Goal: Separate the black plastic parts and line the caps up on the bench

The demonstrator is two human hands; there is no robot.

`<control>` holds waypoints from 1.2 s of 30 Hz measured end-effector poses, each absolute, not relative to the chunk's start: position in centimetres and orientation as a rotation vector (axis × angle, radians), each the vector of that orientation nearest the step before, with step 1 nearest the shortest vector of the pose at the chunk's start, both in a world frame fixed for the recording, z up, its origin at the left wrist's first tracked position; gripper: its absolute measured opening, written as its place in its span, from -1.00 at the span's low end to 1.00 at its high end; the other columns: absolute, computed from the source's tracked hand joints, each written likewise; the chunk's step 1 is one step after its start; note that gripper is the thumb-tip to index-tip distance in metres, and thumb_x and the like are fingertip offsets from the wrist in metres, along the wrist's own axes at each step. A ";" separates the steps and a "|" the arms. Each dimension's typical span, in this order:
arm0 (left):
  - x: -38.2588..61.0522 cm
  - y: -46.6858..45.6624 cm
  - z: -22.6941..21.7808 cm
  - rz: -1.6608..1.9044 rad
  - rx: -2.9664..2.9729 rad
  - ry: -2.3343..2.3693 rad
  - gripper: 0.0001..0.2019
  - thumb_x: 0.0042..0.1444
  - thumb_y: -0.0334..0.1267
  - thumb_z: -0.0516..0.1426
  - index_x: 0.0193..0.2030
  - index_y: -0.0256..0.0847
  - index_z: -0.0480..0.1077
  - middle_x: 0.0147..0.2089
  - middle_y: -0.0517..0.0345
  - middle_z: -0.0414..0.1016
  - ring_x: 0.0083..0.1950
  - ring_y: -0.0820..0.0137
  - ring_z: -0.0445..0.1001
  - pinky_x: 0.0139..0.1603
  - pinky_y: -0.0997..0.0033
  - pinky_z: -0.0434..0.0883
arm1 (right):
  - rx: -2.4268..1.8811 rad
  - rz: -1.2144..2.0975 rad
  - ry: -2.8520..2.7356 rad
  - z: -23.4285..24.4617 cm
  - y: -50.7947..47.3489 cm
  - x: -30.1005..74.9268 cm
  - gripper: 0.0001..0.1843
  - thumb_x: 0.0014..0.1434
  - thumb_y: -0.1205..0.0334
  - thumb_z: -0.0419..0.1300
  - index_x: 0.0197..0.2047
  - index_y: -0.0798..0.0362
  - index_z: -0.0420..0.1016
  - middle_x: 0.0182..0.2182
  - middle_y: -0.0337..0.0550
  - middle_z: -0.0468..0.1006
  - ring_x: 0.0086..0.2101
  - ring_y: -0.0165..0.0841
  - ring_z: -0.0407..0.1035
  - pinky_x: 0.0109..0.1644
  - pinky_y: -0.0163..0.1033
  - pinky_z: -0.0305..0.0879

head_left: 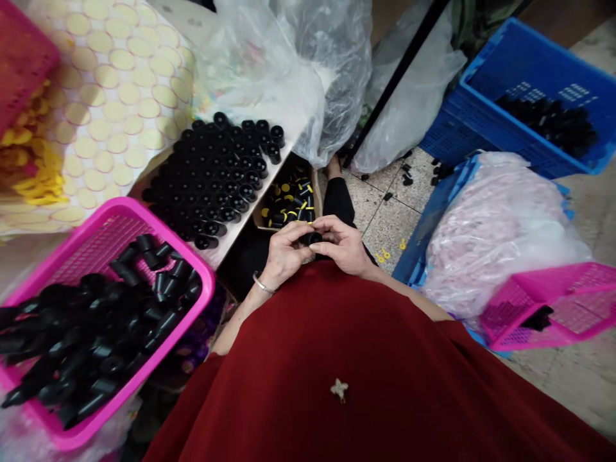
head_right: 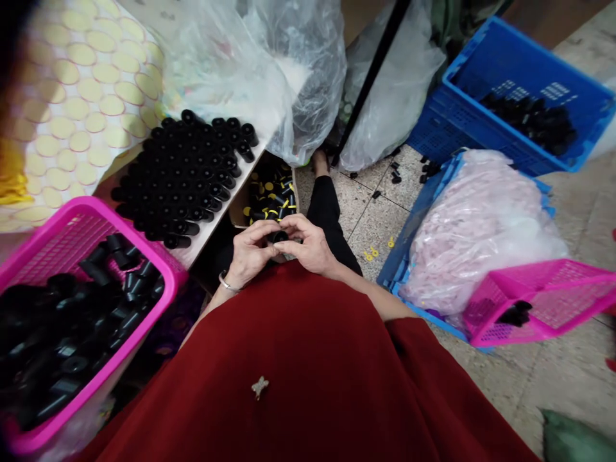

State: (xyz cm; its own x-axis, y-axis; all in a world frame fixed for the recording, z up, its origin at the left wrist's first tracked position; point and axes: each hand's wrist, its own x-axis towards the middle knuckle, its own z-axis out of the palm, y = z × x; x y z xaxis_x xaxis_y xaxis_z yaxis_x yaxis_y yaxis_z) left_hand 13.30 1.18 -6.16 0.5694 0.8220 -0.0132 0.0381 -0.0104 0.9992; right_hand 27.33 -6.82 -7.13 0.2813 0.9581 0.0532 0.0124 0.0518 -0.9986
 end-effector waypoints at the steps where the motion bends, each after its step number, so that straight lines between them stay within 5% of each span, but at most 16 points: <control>1: 13.1 1.1 -6.3 0.769 1.472 0.780 -0.77 -0.18 -0.30 0.34 -0.28 -0.14 0.60 -0.17 0.06 0.53 -0.18 0.33 0.45 -0.36 0.42 0.39 | -1.292 0.947 -1.080 -7.1 -6.7 27.3 -0.66 0.08 0.15 0.35 -0.06 -0.03 0.50 -0.10 -0.14 0.48 -0.15 -0.35 0.41 -0.11 -0.18 0.45; 8: 10.6 0.1 -6.1 0.944 1.666 1.019 -0.74 -0.01 -0.21 0.28 -0.14 -0.14 0.57 -0.15 0.02 0.49 -0.18 0.32 0.45 -0.25 0.35 0.44 | -1.197 0.928 -1.340 -6.9 -4.7 25.7 -0.59 0.16 0.15 0.31 0.09 -0.06 0.46 -0.03 -0.09 0.51 -0.03 -0.25 0.41 0.15 0.03 0.38; 11: 7.8 -0.7 -4.3 0.927 1.883 1.137 -0.70 0.04 -0.26 0.24 -0.04 -0.14 0.54 -0.04 -0.01 0.52 -0.13 0.30 0.49 -0.15 0.34 0.46 | -1.121 0.899 -1.434 -7.1 -2.9 24.3 -0.63 0.17 0.14 0.30 0.05 -0.04 0.47 -0.08 -0.10 0.51 -0.06 -0.26 0.42 0.11 0.00 0.41; 17: -0.7 -0.7 0.4 0.993 2.104 1.740 -0.83 0.07 -0.22 0.25 -0.19 -0.16 0.55 -0.24 0.09 0.56 -0.29 0.35 0.47 -0.16 0.34 0.42 | -0.948 0.784 -1.748 -10.1 1.5 19.8 -0.61 0.19 0.11 0.26 0.07 0.03 0.41 -0.10 -0.03 0.45 -0.21 -0.30 0.41 -0.10 -0.07 0.50; 25: -11.8 1.8 2.7 0.810 1.419 2.442 -0.78 -0.12 -0.26 0.28 -0.28 -0.25 0.55 -0.36 0.16 0.49 -0.33 0.33 0.43 -0.23 0.31 0.37 | -0.877 0.606 -1.931 -12.7 3.9 14.4 -0.70 0.27 0.20 0.13 0.05 0.10 0.32 -0.17 0.04 0.43 -0.16 -0.18 0.41 -0.12 -0.02 0.50; 30: -13.7 0.4 2.8 0.833 1.149 2.424 -0.80 -0.23 -0.26 0.33 -0.38 -0.18 0.53 -0.45 0.30 0.50 -0.35 0.36 0.40 -0.30 0.36 0.32 | -0.902 0.605 -1.871 -13.2 4.3 13.4 -0.82 0.26 0.38 0.06 -0.06 0.05 0.27 -0.18 -0.01 0.37 -0.19 -0.24 0.39 -0.16 -0.12 0.46; 36: -13.1 0.3 1.7 0.725 1.224 2.333 -0.72 -0.21 -0.16 0.29 -0.32 -0.24 0.56 -0.38 0.14 0.51 -0.34 0.33 0.41 -0.29 0.33 0.33 | -0.930 0.569 -1.974 -13.1 4.8 12.9 -0.86 0.30 0.36 -0.04 -0.30 0.04 0.26 -0.23 0.00 0.32 -0.29 -0.28 0.31 -0.30 -0.18 0.40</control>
State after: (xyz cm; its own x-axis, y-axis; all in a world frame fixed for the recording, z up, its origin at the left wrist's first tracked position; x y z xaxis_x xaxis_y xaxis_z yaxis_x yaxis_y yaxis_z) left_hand -13.11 0.26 1.71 -0.5328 0.8388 -0.1118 0.6279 0.4804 0.6124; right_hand 12.89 4.76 -13.08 -0.3545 0.7845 0.5087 0.3934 0.6187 -0.6800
